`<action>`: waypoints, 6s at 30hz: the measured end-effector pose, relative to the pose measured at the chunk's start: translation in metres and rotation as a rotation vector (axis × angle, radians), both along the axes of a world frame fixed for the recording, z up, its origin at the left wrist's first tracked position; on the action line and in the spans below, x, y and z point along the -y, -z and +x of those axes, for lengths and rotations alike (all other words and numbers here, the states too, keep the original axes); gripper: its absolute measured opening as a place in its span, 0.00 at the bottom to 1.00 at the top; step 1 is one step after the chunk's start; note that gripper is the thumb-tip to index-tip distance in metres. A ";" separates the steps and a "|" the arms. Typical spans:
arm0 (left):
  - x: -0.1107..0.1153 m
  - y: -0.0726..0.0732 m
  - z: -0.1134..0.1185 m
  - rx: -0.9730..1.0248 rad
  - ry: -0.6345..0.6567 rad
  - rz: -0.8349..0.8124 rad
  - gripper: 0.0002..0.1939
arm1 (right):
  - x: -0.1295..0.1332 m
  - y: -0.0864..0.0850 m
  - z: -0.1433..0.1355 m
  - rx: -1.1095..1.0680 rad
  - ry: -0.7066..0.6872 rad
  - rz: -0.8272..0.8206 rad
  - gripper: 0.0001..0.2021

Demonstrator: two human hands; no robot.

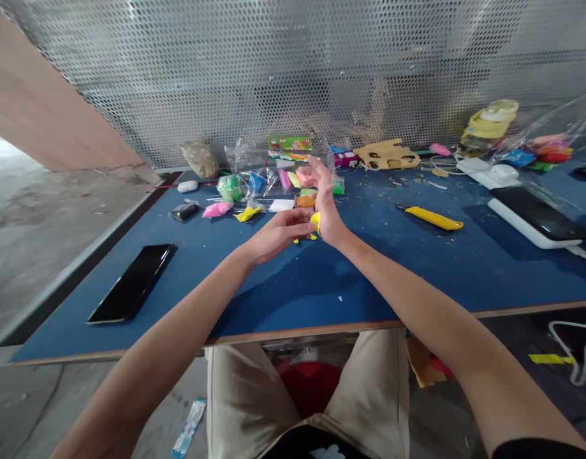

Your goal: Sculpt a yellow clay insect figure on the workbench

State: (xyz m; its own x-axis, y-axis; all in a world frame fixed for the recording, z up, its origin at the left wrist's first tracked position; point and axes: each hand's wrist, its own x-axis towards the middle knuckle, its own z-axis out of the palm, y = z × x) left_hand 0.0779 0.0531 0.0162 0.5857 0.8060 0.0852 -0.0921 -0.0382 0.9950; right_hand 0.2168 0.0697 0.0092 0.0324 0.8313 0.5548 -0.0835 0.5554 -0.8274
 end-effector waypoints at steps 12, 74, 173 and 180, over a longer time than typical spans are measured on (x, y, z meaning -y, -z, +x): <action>-0.023 -0.001 -0.017 0.126 -0.393 0.231 0.20 | -0.021 0.002 0.018 -0.022 -0.153 -0.099 0.39; -0.033 -0.004 -0.038 -0.496 -0.131 0.215 0.20 | -0.025 0.003 0.017 -0.080 -0.008 -0.052 0.22; -0.051 0.007 -0.041 0.212 -0.283 0.108 0.14 | -0.029 0.017 0.024 0.040 -0.053 -0.003 0.22; -0.047 0.003 -0.040 0.228 -0.293 0.123 0.15 | -0.027 0.018 0.024 0.088 -0.101 -0.075 0.21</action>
